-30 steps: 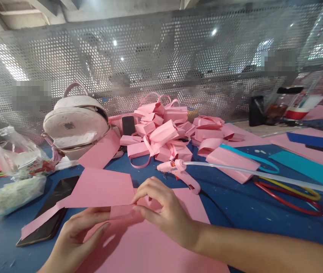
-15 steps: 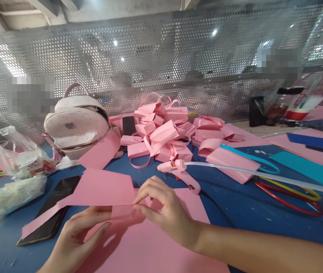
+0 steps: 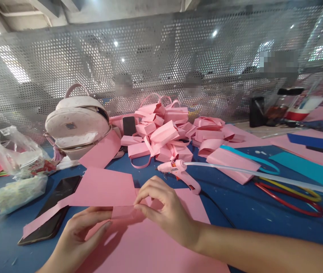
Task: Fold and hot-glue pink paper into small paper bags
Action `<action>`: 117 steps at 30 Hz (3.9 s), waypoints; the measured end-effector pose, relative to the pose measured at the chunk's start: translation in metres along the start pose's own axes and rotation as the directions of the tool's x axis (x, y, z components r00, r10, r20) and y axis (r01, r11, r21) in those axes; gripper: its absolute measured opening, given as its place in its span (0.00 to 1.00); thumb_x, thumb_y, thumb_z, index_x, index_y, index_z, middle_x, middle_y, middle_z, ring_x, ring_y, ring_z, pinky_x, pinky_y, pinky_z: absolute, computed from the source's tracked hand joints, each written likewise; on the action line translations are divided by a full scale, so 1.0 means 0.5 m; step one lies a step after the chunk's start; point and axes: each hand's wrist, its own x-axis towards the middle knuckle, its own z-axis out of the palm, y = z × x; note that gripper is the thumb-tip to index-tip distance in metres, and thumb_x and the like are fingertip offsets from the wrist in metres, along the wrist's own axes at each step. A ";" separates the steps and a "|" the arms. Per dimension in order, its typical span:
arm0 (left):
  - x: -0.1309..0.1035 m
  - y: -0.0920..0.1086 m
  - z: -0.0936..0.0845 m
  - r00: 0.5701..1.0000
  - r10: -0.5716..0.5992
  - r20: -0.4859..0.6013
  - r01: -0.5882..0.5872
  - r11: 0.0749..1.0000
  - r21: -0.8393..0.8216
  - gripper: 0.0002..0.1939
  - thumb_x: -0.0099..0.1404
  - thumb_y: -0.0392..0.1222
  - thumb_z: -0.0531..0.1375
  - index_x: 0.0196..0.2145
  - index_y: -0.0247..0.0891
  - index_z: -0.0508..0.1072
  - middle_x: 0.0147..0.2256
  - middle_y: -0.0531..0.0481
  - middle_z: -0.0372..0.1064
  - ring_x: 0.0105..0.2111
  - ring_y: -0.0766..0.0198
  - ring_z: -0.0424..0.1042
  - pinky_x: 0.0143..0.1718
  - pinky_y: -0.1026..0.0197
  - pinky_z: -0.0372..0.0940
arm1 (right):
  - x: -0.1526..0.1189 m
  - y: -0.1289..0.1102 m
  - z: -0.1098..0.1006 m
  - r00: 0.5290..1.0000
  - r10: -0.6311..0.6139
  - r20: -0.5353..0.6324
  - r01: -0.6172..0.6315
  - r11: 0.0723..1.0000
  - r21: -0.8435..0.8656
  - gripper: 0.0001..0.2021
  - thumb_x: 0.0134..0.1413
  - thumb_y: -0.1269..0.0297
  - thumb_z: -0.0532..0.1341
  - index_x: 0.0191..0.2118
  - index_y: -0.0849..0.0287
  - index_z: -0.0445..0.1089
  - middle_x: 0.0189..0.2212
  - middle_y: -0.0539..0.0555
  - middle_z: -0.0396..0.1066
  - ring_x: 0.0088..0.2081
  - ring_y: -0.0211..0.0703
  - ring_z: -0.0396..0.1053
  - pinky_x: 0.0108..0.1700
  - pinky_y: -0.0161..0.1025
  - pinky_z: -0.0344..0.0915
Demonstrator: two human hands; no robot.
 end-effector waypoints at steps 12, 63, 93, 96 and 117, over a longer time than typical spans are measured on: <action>0.000 0.000 -0.001 1.000 -0.030 0.005 0.030 0.999 0.027 0.11 0.68 0.37 0.61 0.42 0.48 0.84 0.38 0.52 0.83 0.36 0.63 0.82 0.38 0.69 0.74 | 0.001 -0.004 -0.002 1.000 0.016 -0.009 -0.016 1.000 0.011 0.12 0.67 0.55 0.61 0.34 0.54 0.72 0.32 0.51 0.72 0.38 0.44 0.67 0.43 0.41 0.63; -0.008 0.002 -0.001 0.979 0.070 0.193 -0.100 0.983 0.152 0.20 0.68 0.40 0.62 0.57 0.49 0.76 0.52 0.48 0.79 0.48 0.57 0.79 0.48 0.63 0.74 | -0.008 -0.008 -0.004 0.999 0.030 0.017 -0.030 0.999 0.020 0.06 0.67 0.56 0.62 0.40 0.50 0.73 0.38 0.48 0.71 0.43 0.42 0.67 0.50 0.40 0.59; -0.005 0.020 0.008 0.936 -0.061 0.347 0.049 0.998 0.044 0.26 0.67 0.38 0.61 0.61 0.50 0.70 0.52 0.54 0.78 0.46 0.60 0.79 0.56 0.64 0.68 | -0.008 -0.018 -0.001 0.994 0.087 0.070 -0.094 0.991 0.095 0.06 0.66 0.66 0.59 0.34 0.55 0.66 0.33 0.49 0.65 0.35 0.40 0.62 0.38 0.38 0.60; -0.005 0.016 0.009 0.942 -0.040 0.332 0.029 0.999 0.038 0.26 0.66 0.37 0.61 0.61 0.48 0.71 0.54 0.52 0.76 0.50 0.59 0.78 0.56 0.64 0.68 | -0.006 -0.022 -0.002 0.992 0.097 0.078 -0.107 0.984 0.139 0.07 0.66 0.66 0.59 0.33 0.56 0.66 0.32 0.49 0.64 0.34 0.39 0.62 0.37 0.37 0.60; 0.006 0.019 -0.004 0.961 0.080 0.263 -0.115 0.986 0.120 0.25 0.69 0.36 0.58 0.62 0.51 0.71 0.56 0.51 0.75 0.52 0.58 0.77 0.54 0.63 0.71 | 0.003 -0.009 -0.001 0.982 0.187 0.035 -0.190 0.963 0.192 0.08 0.65 0.61 0.63 0.35 0.55 0.74 0.34 0.50 0.70 0.37 0.40 0.67 0.40 0.37 0.61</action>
